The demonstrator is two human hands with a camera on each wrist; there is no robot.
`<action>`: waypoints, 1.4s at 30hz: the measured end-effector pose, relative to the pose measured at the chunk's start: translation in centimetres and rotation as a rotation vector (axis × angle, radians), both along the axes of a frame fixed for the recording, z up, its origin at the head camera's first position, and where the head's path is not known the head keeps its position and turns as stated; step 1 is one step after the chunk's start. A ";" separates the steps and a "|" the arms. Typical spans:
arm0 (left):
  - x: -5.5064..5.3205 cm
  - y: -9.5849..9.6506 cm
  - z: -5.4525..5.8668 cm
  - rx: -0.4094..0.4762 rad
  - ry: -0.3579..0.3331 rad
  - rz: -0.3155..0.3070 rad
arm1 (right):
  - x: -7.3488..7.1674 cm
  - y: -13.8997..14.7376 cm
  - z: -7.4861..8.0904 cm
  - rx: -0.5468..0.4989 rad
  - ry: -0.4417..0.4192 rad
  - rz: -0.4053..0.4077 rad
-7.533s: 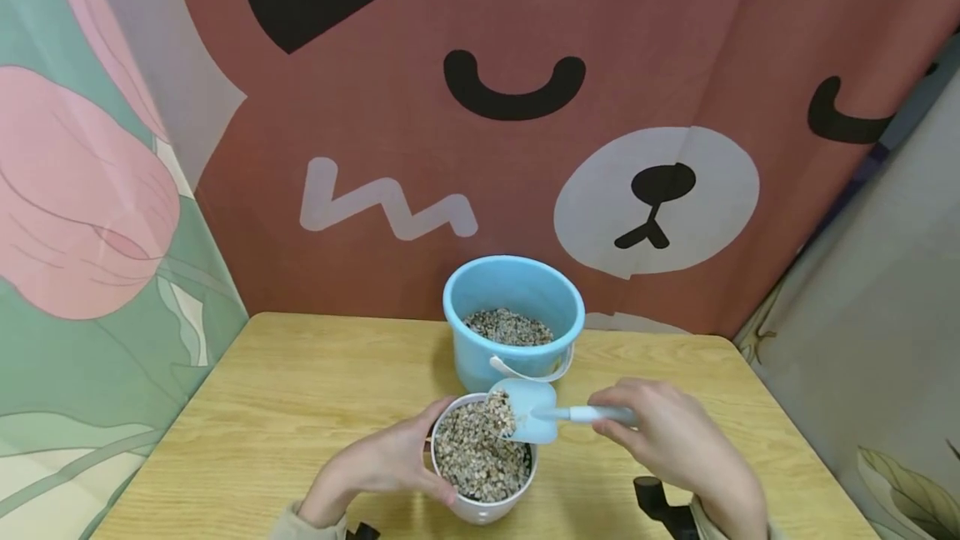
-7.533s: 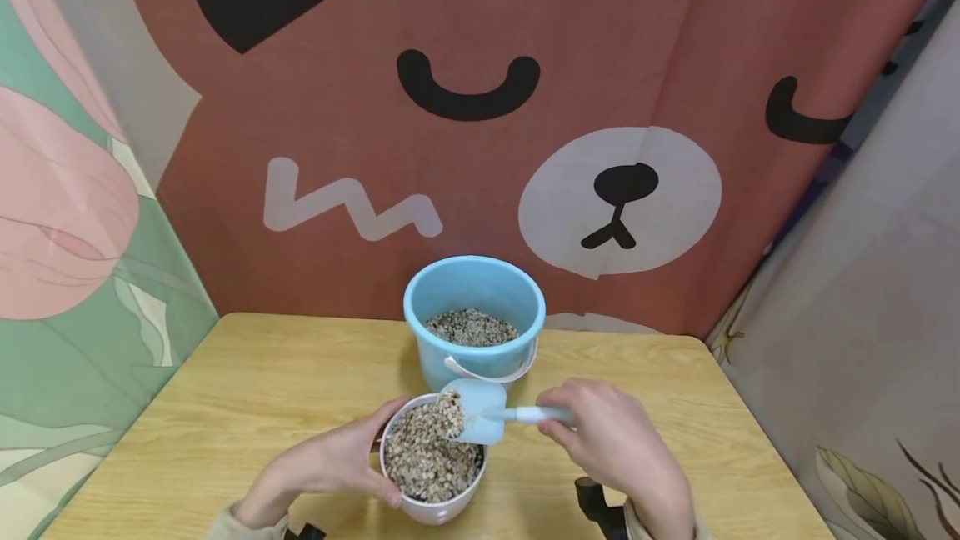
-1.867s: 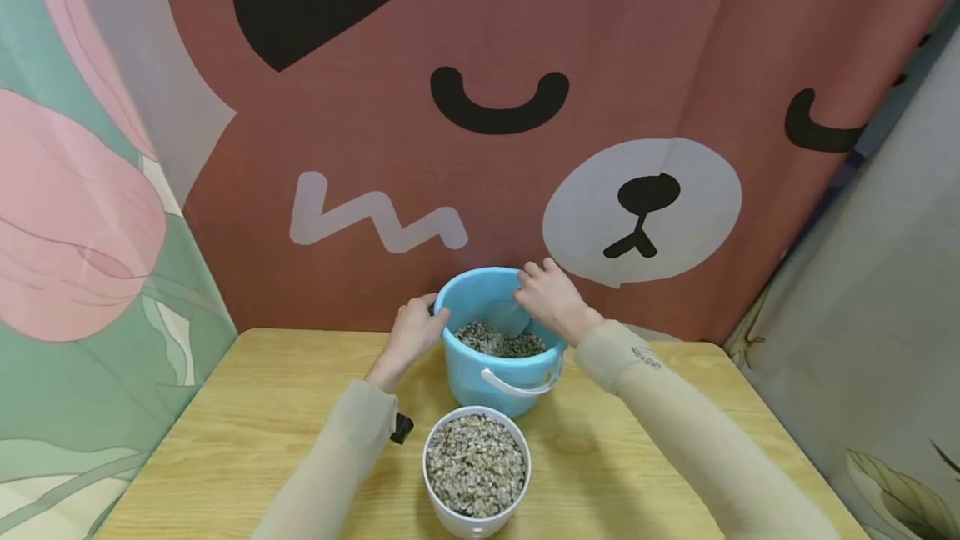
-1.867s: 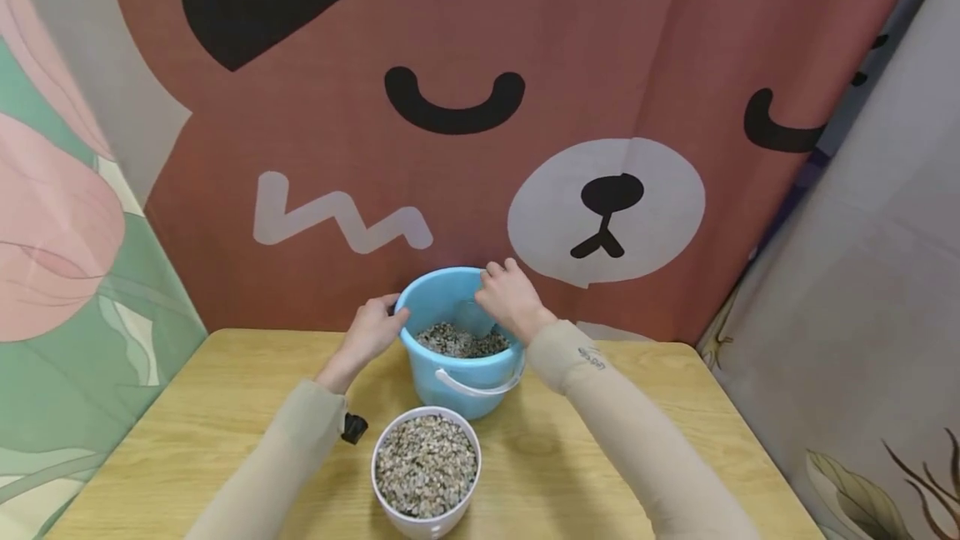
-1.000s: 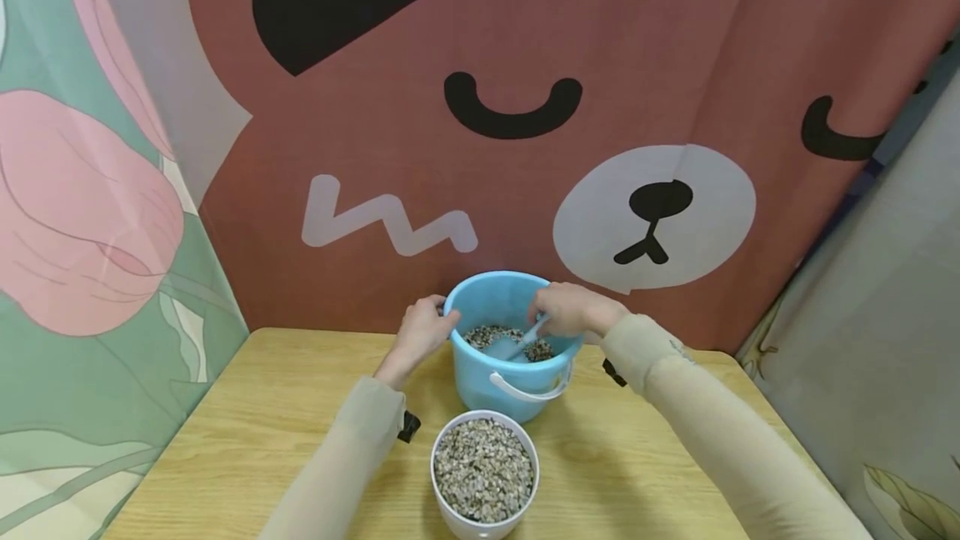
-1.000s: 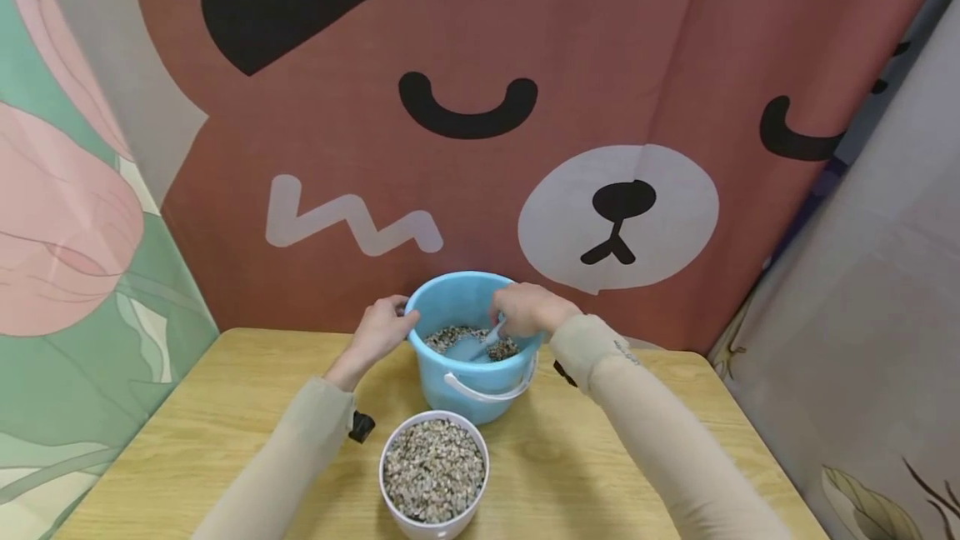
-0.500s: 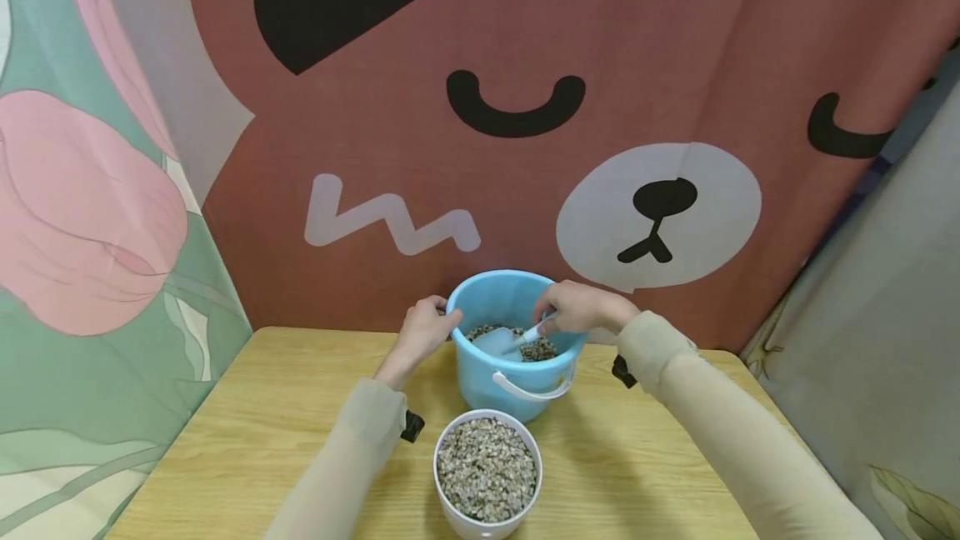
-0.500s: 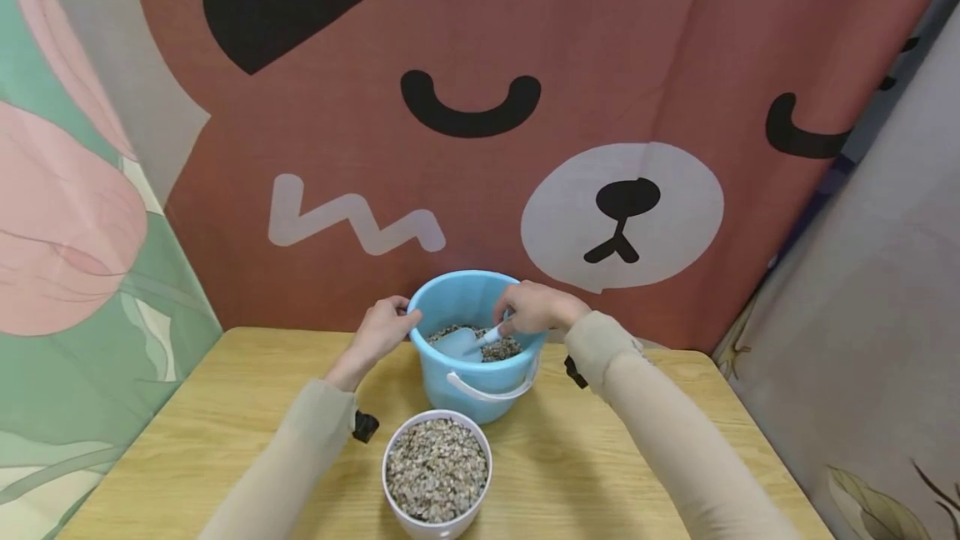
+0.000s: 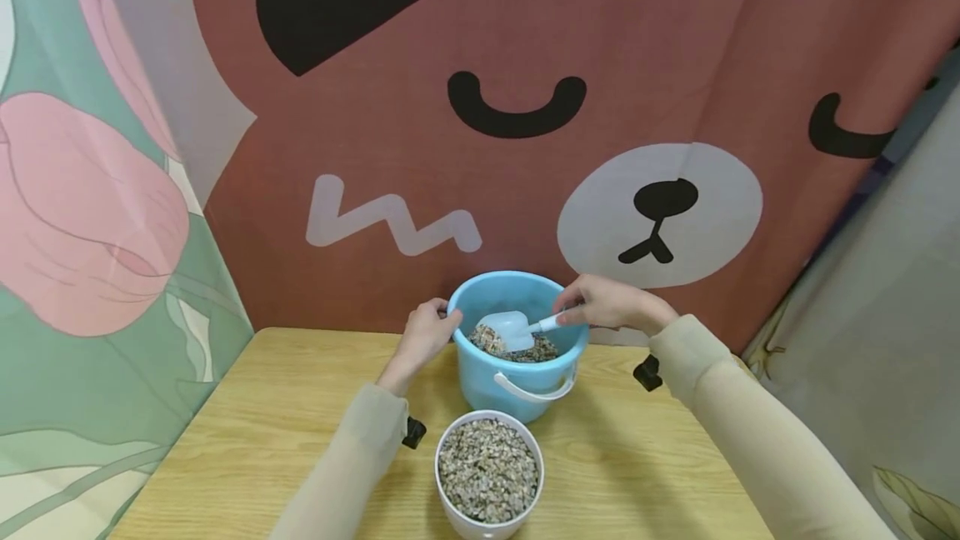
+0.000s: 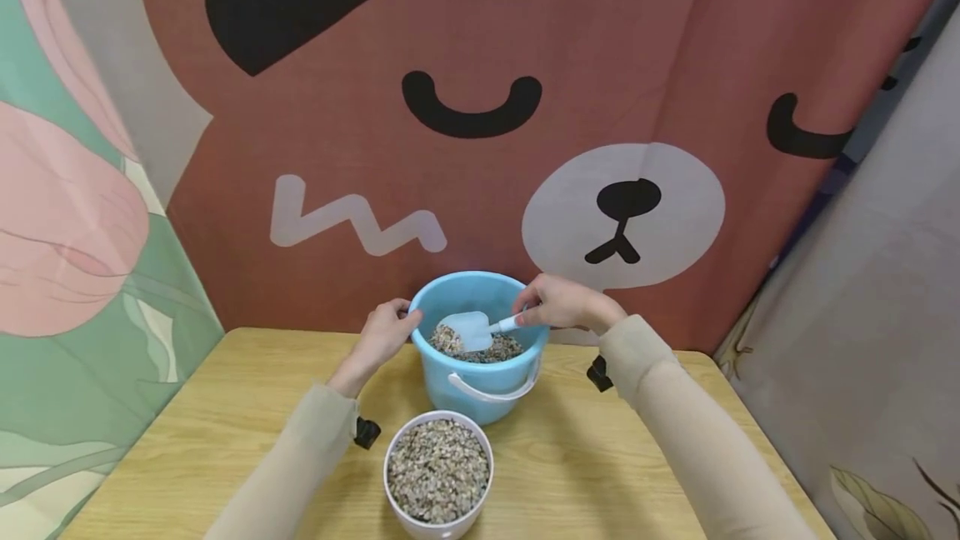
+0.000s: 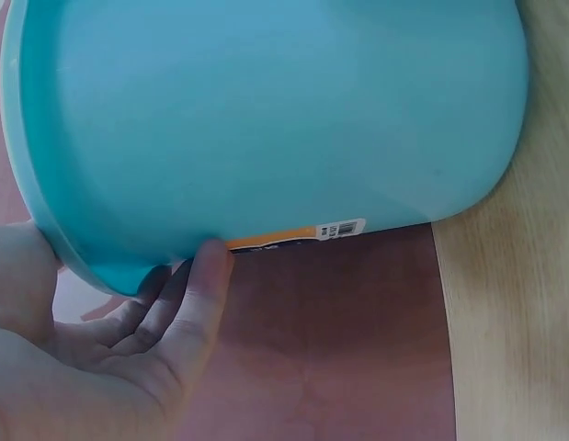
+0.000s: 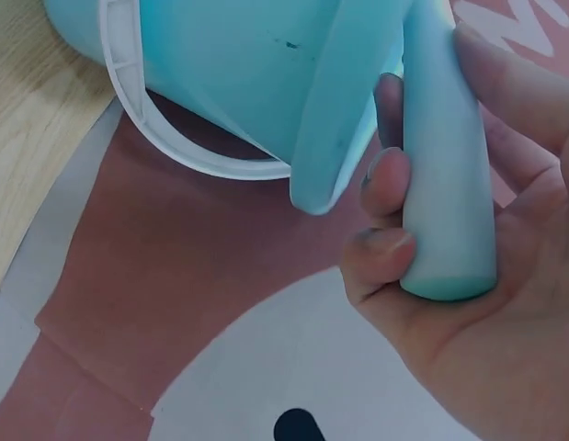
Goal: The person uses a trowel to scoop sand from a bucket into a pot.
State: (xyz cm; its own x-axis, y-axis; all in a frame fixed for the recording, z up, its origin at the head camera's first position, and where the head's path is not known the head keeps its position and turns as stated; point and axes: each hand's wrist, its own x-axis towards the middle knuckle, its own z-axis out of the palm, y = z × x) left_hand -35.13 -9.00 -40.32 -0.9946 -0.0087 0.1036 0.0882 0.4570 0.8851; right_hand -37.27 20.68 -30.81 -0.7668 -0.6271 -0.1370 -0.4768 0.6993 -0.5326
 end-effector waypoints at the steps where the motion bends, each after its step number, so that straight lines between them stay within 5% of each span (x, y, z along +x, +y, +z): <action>1: 0.0 0.1 -0.1 0.004 0.001 0.003 | 0.1 0.2 0.0 -0.020 -0.007 -0.012; 7: 0.0 0.3 0.0 0.024 0.016 0.017 | 0.8 1.5 0.2 -0.098 -0.004 -0.080; 18: 0.2 0.4 0.0 0.036 0.022 0.015 | 1.9 3.1 -0.5 -0.121 0.099 -0.081; 28: 0.9 0.0 -1.1 0.135 0.071 -0.006 | 4.9 2.7 0.2 -0.161 0.128 -0.098; 34: 3.2 -1.3 -1.9 0.213 0.038 -0.100 | 7.4 2.0 0.5 -0.155 0.116 -0.112; 38: 5.6 -2.5 -2.6 0.286 -0.022 -0.228 | 9.1 1.9 -0.3 -0.175 0.152 -0.072; 42: 8.3 -3.7 -3.2 0.256 -0.053 -0.403 | 10.9 1.9 -1.4 -0.197 0.179 -0.060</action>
State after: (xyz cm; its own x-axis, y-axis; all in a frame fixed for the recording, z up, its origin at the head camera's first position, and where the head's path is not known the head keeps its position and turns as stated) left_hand -26.85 -12.66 -43.54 -0.9279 0.3600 0.0972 0.1648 0.1622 0.9729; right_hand -26.41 22.59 -32.16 -0.8043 -0.5810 0.1248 -0.5368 0.6201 -0.5722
